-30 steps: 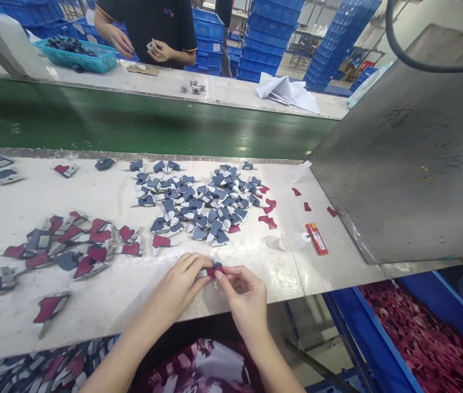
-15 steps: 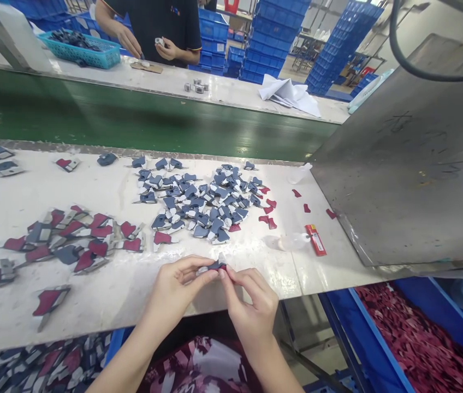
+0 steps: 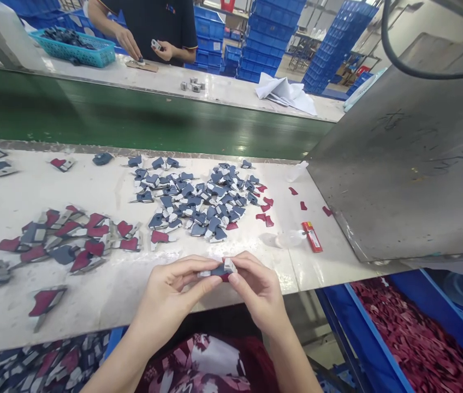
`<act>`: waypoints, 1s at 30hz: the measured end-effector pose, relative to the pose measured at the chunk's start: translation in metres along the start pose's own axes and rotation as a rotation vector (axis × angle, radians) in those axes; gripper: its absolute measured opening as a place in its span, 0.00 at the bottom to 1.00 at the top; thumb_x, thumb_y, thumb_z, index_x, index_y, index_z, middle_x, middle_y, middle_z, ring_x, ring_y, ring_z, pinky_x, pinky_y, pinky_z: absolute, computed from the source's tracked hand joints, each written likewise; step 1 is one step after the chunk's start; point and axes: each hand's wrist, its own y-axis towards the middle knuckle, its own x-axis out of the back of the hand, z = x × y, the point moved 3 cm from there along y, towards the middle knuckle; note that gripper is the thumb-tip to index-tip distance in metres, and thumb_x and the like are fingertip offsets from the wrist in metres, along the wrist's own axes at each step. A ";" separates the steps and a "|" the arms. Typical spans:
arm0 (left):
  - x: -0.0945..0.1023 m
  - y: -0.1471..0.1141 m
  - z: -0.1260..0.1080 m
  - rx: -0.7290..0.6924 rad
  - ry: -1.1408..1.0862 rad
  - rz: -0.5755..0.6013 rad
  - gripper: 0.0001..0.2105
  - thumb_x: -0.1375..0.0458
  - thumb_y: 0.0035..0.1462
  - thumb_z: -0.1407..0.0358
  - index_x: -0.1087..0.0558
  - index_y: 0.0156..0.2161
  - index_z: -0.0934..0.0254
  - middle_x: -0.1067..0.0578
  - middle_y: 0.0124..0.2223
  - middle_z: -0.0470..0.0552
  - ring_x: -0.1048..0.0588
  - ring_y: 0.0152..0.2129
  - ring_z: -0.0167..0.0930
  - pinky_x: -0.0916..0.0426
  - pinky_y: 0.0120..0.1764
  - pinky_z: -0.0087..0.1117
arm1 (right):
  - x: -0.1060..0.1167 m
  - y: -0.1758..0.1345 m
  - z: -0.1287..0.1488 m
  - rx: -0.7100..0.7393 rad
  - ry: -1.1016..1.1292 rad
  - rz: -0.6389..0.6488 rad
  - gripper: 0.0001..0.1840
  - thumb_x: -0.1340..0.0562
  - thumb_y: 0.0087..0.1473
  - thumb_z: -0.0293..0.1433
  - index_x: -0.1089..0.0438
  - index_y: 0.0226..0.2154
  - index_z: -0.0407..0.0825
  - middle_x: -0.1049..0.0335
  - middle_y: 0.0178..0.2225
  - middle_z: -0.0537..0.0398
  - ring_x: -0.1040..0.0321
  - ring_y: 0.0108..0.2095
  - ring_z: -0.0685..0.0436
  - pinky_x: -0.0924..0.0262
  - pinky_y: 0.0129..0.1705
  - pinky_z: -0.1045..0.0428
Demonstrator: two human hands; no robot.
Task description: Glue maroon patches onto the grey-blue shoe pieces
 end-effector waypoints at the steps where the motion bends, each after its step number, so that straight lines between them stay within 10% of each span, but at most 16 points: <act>1: -0.001 -0.001 -0.002 -0.021 0.009 -0.002 0.07 0.30 0.45 0.69 0.16 0.33 0.58 0.17 0.37 0.48 0.18 0.35 0.33 0.22 0.41 0.25 | -0.001 -0.001 0.001 0.036 -0.076 -0.026 0.11 0.39 0.61 0.32 0.26 0.46 0.53 0.30 0.38 0.51 0.30 0.39 0.45 0.34 0.41 0.49; 30: -0.016 -0.020 -0.009 -0.300 0.096 -0.128 0.10 0.34 0.51 0.74 0.17 0.37 0.56 0.19 0.36 0.46 0.20 0.33 0.27 0.23 0.38 0.21 | -0.014 -0.007 0.009 0.068 0.015 -0.194 0.09 0.41 0.63 0.34 0.26 0.43 0.56 0.34 0.35 0.57 0.35 0.37 0.48 0.38 0.39 0.53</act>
